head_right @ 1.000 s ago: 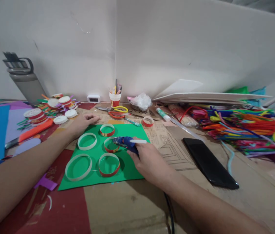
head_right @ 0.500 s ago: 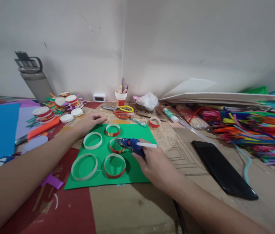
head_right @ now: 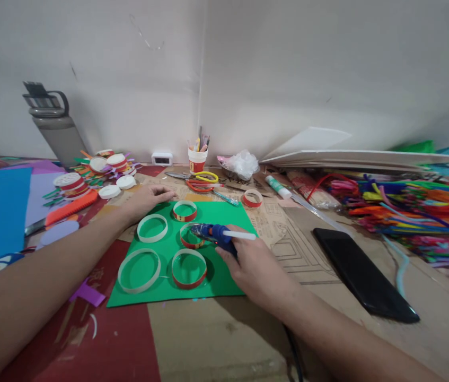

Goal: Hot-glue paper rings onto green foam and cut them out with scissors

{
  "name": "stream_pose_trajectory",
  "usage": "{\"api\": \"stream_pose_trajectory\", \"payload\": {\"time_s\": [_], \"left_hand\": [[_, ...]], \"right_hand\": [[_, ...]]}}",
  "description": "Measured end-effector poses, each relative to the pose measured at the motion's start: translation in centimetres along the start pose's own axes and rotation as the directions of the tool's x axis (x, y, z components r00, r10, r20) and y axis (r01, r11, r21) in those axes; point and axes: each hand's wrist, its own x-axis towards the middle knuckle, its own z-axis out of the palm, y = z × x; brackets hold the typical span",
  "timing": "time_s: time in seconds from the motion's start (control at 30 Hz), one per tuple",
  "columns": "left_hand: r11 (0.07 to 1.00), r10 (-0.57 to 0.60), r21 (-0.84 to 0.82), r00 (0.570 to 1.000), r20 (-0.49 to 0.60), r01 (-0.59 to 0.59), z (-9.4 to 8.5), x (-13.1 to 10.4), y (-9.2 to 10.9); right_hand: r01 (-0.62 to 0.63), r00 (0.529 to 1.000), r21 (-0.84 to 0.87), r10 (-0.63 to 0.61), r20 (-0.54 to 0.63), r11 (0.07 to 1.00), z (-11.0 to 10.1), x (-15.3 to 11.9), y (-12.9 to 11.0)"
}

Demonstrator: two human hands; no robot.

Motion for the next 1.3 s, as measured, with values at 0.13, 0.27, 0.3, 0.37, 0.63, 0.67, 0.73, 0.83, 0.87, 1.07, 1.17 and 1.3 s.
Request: {"api": "stream_pose_trajectory", "payload": {"time_s": [0.13,0.27,0.3,0.37,0.63,0.67,0.73,0.83,0.87,1.07,1.17,1.3], "left_hand": [[0.999,-0.005,-0.033,1.0,0.003,0.005,0.2,0.2,-0.2],[1.0,0.026,-0.011,0.999,-0.023,-0.026,0.4,0.5,-0.6],[1.0,0.029,-0.009,0.999,-0.024,-0.029,0.5,0.6,-0.7],[1.0,0.024,-0.005,0.999,-0.021,-0.024,0.5,0.7,-0.7],[1.0,0.025,0.005,0.999,-0.033,-0.025,0.6,0.7,-0.5],[1.0,0.027,0.006,0.999,-0.034,-0.027,0.6,0.7,-0.6],[1.0,0.023,0.005,0.999,-0.037,-0.023,0.6,0.8,-0.6],[0.999,0.043,0.011,0.999,-0.03,-0.043,0.7,0.8,-0.7],[0.998,0.056,0.017,0.998,-0.03,-0.056,0.7,0.8,-0.7],[0.995,0.099,0.032,0.995,-0.003,-0.099,0.7,0.6,-0.7],[0.991,0.115,0.074,0.993,0.0,-0.114,0.7,0.8,-1.0],[0.991,0.126,0.038,0.992,0.027,-0.127,0.6,0.8,-1.1]], "right_hand": [[-0.001,1.0,-0.042,0.0,-0.012,0.999,-0.2,0.1,0.0],[-0.004,0.999,-0.064,0.001,-0.041,0.998,-0.5,0.0,0.1],[-0.006,0.999,-0.072,0.003,-0.042,0.997,-0.5,-0.1,0.2],[-0.013,0.999,-0.09,0.01,-0.038,0.996,-0.5,-0.1,0.2],[0.01,1.0,-0.067,-0.01,-0.003,0.998,0.5,0.1,0.1],[0.019,1.0,-0.082,-0.019,-0.006,0.996,0.6,0.1,0.2],[0.04,0.999,-0.125,-0.041,-0.01,0.991,0.6,-0.1,0.3],[0.07,0.996,-0.194,-0.079,-0.038,0.979,0.3,-0.4,0.3],[0.082,0.994,-0.209,-0.095,-0.053,0.974,0.2,-0.5,0.3],[0.129,0.982,-0.28,-0.162,-0.098,0.951,-0.1,-0.7,-0.1],[0.124,0.985,-0.279,-0.153,-0.083,0.952,0.2,-0.7,-0.1],[0.12,0.989,-0.275,-0.139,-0.051,0.954,0.5,-0.7,0.2]]}}
